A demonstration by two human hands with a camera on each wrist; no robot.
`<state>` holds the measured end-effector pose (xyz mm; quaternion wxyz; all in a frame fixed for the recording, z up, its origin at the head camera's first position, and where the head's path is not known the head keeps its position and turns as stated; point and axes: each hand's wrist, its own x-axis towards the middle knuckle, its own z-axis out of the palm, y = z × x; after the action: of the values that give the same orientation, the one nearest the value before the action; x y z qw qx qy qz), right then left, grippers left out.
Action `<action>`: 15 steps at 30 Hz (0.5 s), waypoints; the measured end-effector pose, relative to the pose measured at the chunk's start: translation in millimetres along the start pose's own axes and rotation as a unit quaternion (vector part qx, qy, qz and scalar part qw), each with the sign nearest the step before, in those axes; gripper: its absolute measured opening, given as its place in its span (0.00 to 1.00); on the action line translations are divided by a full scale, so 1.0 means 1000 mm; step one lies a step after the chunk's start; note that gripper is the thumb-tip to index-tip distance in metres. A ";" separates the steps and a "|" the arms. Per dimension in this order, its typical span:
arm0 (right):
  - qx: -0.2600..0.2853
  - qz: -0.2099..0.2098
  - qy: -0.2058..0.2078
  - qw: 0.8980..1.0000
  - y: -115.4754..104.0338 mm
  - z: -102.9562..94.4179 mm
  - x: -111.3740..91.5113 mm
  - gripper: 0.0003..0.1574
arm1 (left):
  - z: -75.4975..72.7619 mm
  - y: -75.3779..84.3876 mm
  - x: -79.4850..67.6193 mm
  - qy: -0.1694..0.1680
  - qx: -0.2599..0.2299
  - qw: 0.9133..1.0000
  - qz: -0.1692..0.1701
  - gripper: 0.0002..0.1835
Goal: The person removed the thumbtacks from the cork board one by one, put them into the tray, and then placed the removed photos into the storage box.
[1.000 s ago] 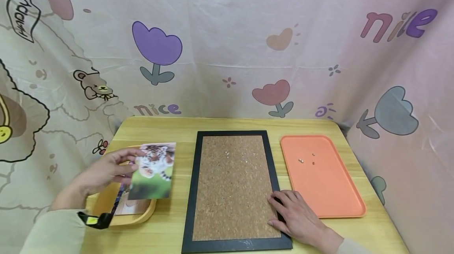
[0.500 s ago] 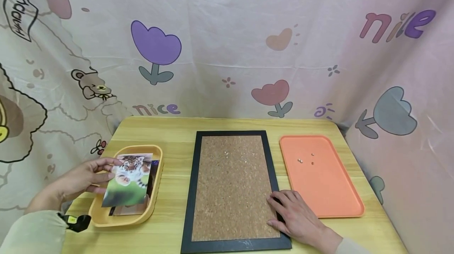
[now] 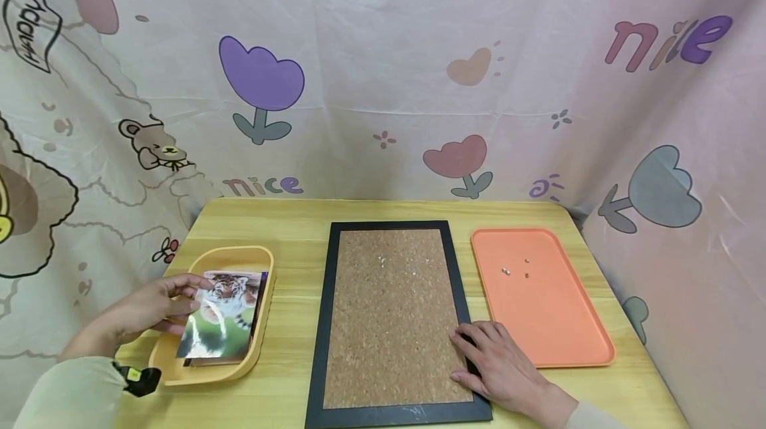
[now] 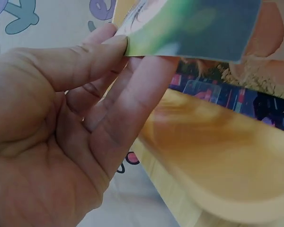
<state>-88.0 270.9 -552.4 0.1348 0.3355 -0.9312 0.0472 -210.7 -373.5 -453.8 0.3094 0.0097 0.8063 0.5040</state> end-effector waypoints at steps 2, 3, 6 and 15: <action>-0.001 0.000 0.001 1.000 0.000 0.000 0.000 0.37 | 0.003 0.001 0.002 -0.004 0.001 1.000 0.003 0.22; -0.001 0.000 0.001 1.000 0.000 0.000 0.000 0.37 | 0.004 0.001 0.003 -0.006 0.000 1.000 0.004 0.22; -0.003 0.000 0.003 1.000 0.000 0.000 0.000 0.37 | 0.008 0.002 0.005 -0.018 -0.007 1.000 0.008 0.21; 0.000 0.002 -0.002 1.000 0.000 0.000 0.000 0.37 | 0.018 0.002 0.013 -0.026 -0.016 1.000 0.001 0.24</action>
<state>-87.9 270.7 -552.7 0.1331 0.3338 -0.9321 0.0464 -212.6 -354.2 -463.5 0.3302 0.0187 0.7896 0.5169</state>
